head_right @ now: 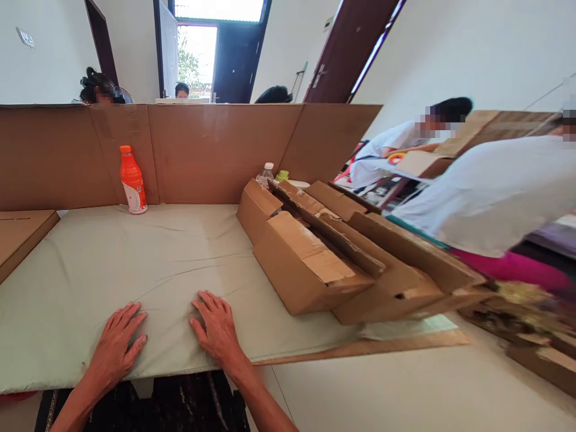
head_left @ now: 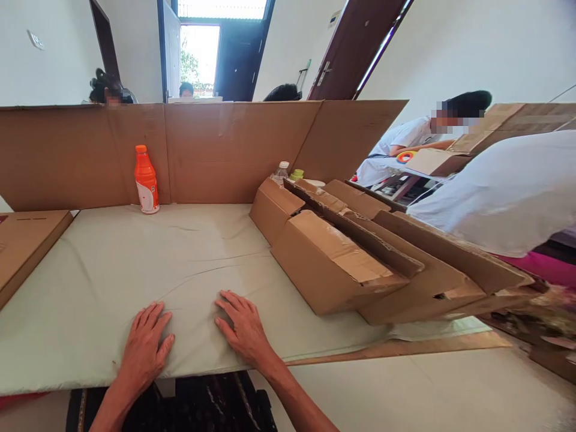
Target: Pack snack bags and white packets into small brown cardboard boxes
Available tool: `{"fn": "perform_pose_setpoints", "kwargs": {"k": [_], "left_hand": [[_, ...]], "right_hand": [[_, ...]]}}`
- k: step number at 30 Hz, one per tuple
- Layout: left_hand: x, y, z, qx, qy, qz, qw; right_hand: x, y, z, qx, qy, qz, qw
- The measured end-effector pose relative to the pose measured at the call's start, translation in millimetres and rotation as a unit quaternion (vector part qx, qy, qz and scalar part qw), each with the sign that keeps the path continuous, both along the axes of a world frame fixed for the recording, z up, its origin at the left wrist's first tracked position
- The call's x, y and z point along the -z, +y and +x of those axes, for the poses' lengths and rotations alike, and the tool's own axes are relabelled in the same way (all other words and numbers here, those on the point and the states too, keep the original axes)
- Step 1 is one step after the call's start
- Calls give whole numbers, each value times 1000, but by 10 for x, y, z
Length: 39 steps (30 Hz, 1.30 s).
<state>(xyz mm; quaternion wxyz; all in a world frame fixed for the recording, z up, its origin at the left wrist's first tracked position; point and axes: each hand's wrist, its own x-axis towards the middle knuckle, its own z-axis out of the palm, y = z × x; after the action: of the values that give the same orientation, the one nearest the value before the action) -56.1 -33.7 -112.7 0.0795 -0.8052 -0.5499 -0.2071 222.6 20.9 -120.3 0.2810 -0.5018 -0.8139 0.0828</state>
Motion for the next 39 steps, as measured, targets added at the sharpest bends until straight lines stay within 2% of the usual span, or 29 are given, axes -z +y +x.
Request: {"fn": "perform_pose_setpoints", "kwargs": {"k": [10, 21, 30, 39], "left_hand": [[29, -9, -1, -2, -18, 0, 1000], [41, -15, 0, 2, -6, 39, 999], [233, 172, -135, 20, -7, 93, 995], [279, 242, -193, 39, -5, 137, 990]], "right_hand": [[-10, -10, -1, 2, -2, -20, 1000], [-65, -17, -11, -1, -15, -29, 999], [-202, 21, -57, 15, 7, -23, 1000], [-248, 40, -54, 16, 20, -27, 999]]}}
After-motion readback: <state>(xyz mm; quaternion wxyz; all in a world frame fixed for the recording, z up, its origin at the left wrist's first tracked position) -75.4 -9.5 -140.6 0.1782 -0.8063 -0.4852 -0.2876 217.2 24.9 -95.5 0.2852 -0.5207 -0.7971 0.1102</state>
